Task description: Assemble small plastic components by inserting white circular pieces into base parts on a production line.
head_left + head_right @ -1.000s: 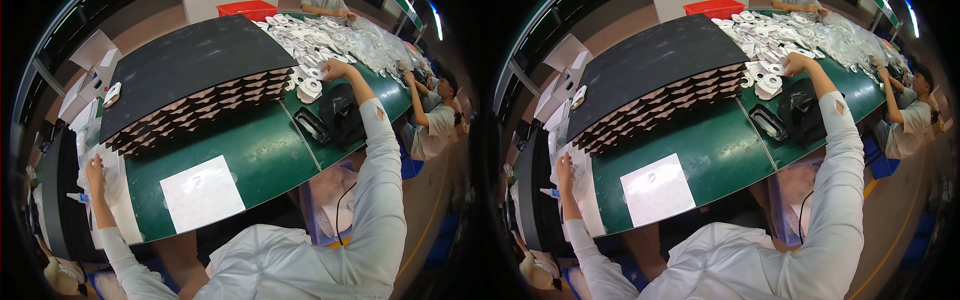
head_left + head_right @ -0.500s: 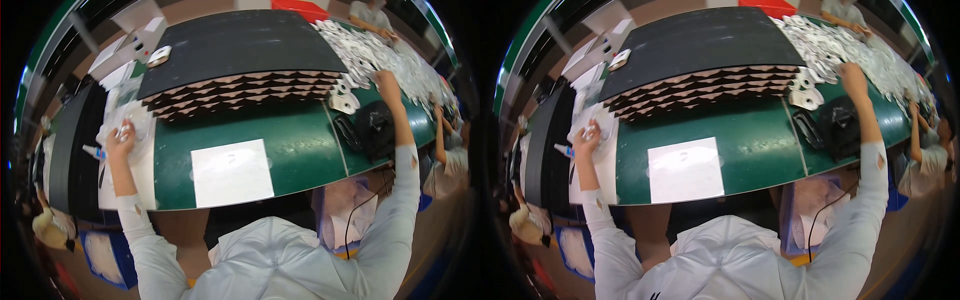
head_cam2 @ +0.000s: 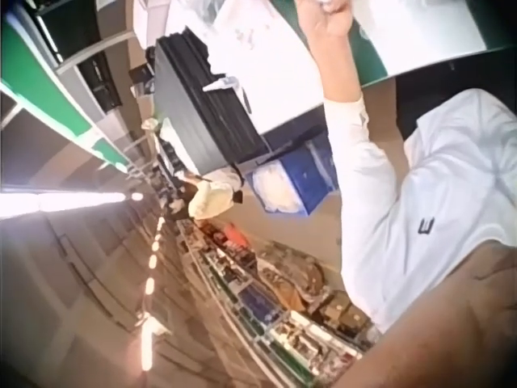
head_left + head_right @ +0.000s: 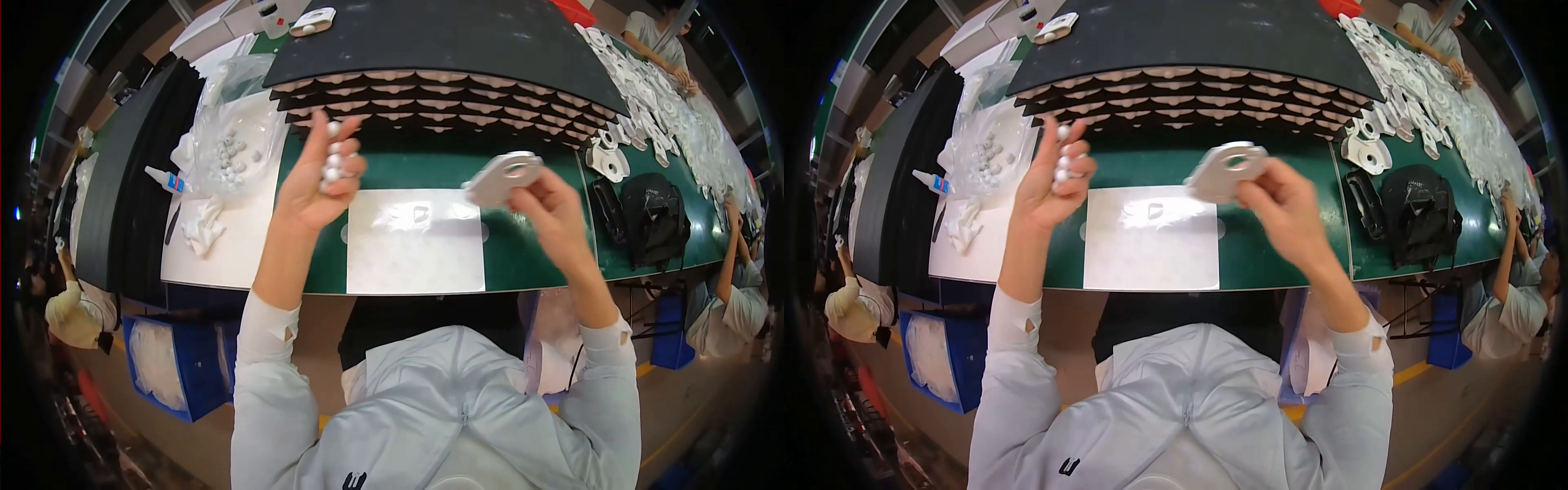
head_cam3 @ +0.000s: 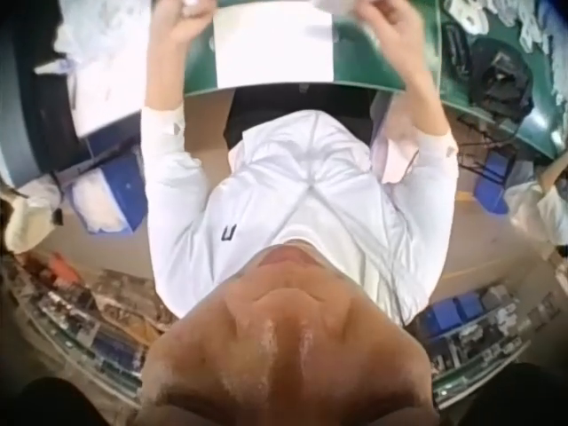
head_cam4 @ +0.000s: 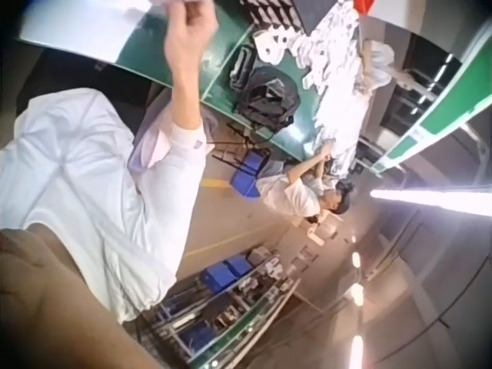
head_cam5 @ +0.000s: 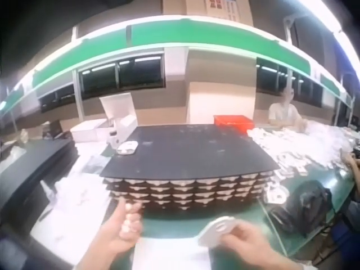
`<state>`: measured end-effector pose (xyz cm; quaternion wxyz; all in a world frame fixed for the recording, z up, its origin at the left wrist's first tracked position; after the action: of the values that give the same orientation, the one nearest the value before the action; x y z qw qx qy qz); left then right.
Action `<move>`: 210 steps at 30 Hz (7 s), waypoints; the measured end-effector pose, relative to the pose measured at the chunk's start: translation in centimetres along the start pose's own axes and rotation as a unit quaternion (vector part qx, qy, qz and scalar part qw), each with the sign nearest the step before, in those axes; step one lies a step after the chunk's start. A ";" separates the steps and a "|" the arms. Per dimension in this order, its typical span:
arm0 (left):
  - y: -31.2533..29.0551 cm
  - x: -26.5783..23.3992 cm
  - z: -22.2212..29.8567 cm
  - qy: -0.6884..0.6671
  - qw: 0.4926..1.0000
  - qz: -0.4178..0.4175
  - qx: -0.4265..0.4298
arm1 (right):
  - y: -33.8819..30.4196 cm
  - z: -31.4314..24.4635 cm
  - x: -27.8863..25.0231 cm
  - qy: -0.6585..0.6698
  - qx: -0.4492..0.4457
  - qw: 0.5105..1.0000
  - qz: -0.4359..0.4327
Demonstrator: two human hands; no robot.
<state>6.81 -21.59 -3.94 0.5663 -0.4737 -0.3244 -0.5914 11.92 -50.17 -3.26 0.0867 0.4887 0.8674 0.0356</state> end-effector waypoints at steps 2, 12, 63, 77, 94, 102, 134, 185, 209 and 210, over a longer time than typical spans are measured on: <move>1.5 1.3 -1.3 0.032 0.999 -0.007 -0.040 | 0.6 1.0 3.0 0.027 0.017 0.999 -0.032; 3.0 1.2 -2.8 0.097 0.995 -0.026 0.009 | 0.9 3.0 6.5 -0.041 0.032 0.997 -0.056; 3.2 1.4 -4.6 0.249 0.968 -0.007 0.004 | 3.4 -2.0 2.2 -0.350 -0.504 0.789 -0.033; 3.2 1.2 -5.1 0.322 0.946 0.016 0.024 | 4.9 2.8 3.7 0.270 0.030 0.962 -0.009; 3.2 1.7 -5.3 0.431 0.895 0.030 0.115 | 5.1 1.4 3.5 0.178 0.006 0.982 -0.068; 3.3 0.7 -4.1 0.315 0.942 -0.071 0.087 | 12.9 -9.2 5.2 -0.052 -0.176 0.979 -0.090; 4.1 -0.2 -3.5 0.045 0.998 0.013 -0.033 | 13.9 -8.7 -18.9 -0.659 -0.138 0.710 0.204; 3.7 0.2 -3.3 0.148 0.987 0.067 0.017 | 0.7 2.6 6.8 -0.108 -0.009 0.993 -0.043; 3.3 0.7 -4.0 0.205 0.977 0.049 0.018 | 1.4 2.7 6.0 0.073 0.007 0.997 -0.025; 3.2 0.8 -4.1 0.222 0.974 0.047 0.013 | 1.6 3.0 5.6 0.151 0.024 0.988 -0.006</move>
<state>9.17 -26.13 -5.05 0.6575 -0.3382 -0.1755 -0.6501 10.97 -44.61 -6.58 -0.0572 0.4742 0.8741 0.0876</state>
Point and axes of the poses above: each hand's wrist, its own y-axis towards the middle knuckle, its own x-axis out of the palm, z = x × y, the point moved 2 cm from there along y, towards the middle knuckle, and after that the axes turned 2 degrees about -y, right-handed, at the moved point
